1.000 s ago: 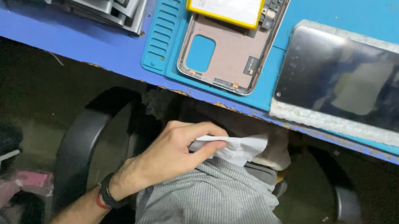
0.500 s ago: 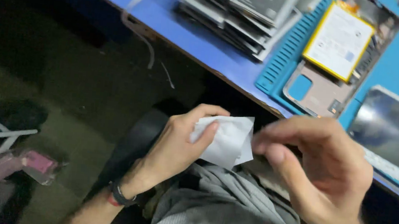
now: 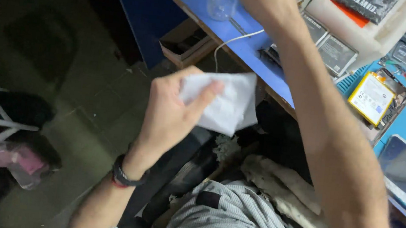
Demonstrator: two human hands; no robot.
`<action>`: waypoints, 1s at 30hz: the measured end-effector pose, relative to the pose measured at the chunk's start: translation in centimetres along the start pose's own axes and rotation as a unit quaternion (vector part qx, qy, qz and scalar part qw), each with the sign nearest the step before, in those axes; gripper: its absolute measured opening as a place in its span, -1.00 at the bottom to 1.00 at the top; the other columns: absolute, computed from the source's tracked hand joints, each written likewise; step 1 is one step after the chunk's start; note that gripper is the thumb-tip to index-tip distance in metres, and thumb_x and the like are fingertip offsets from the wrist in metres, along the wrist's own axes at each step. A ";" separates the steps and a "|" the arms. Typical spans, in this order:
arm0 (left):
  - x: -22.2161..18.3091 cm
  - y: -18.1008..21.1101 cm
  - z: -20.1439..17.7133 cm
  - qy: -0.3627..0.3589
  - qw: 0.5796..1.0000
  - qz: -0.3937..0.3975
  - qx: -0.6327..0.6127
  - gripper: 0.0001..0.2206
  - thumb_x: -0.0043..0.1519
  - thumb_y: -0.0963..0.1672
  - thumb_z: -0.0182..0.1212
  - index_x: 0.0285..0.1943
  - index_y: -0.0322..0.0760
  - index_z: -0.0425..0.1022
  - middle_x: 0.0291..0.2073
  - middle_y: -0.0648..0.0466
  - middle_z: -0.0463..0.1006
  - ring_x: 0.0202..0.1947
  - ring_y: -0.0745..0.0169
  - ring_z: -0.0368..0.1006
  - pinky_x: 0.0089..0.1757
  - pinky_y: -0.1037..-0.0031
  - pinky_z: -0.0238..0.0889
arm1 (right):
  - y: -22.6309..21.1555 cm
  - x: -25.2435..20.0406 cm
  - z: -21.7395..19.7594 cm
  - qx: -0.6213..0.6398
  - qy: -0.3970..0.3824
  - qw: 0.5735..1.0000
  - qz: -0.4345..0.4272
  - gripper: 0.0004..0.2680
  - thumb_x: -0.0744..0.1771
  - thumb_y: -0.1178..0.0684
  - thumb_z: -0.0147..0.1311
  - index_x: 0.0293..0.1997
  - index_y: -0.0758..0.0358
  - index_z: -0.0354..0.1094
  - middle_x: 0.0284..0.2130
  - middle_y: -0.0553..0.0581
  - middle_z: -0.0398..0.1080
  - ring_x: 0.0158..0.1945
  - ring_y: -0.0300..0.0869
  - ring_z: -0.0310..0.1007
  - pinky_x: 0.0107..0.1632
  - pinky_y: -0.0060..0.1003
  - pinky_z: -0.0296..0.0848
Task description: Polishing and cleaning a mobile phone screen surface using a cloth and dust removal stickers.
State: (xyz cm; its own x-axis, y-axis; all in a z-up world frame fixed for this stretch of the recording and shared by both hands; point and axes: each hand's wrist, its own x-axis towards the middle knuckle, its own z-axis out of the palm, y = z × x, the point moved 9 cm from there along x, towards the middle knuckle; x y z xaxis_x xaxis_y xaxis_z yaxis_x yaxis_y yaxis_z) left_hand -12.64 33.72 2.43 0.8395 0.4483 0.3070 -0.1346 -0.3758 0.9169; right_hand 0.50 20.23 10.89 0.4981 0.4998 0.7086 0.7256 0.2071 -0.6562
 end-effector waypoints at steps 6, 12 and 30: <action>1.2 -3.4 -3.9 0.080 0.996 0.013 0.021 -0.74 0.35 -0.02 0.29 -0.33 -0.25 0.62 -0.51 0.23 0.60 -0.46 0.55 0.40 -0.45 0.51 0.19 | -1.2 0.3 1.3 -0.047 -0.015 0.997 -0.053 -0.81 0.65 0.15 0.01 0.44 0.12 0.06 0.28 0.24 0.28 0.32 0.04 0.40 0.33 -0.03 0.54; 1.9 -6.5 -5.2 0.069 0.994 0.006 0.085 -0.47 0.47 0.10 0.03 -0.54 -0.09 -0.02 -0.64 0.27 -0.07 -0.55 0.45 -0.15 -0.42 0.38 -0.32 | -1.6 -1.5 3.8 -0.081 -0.033 0.991 -0.099 -0.87 0.64 0.16 -0.08 0.37 0.27 0.07 0.13 0.38 0.32 0.13 0.05 0.41 0.20 -0.02 0.51; 1.0 -3.7 -4.2 0.020 0.992 0.023 0.121 -0.53 0.53 0.03 0.00 -0.47 -0.15 0.09 -0.63 0.25 0.00 -0.55 0.40 -0.13 -0.44 0.34 -0.25 | 0.7 -10.1 9.1 -0.147 -0.177 0.971 0.070 -0.49 0.50 -0.30 -0.53 0.07 0.33 0.40 -0.48 -0.03 0.53 -0.65 -0.28 0.30 -0.44 -0.38 0.27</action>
State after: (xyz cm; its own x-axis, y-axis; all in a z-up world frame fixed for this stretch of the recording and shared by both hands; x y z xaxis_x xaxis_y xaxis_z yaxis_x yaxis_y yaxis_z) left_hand -13.53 39.02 0.38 0.8128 0.4569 0.3613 -0.0379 -0.5774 0.8156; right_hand -8.37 22.99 0.92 0.4449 0.7742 0.4501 0.7929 -0.1069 -0.5998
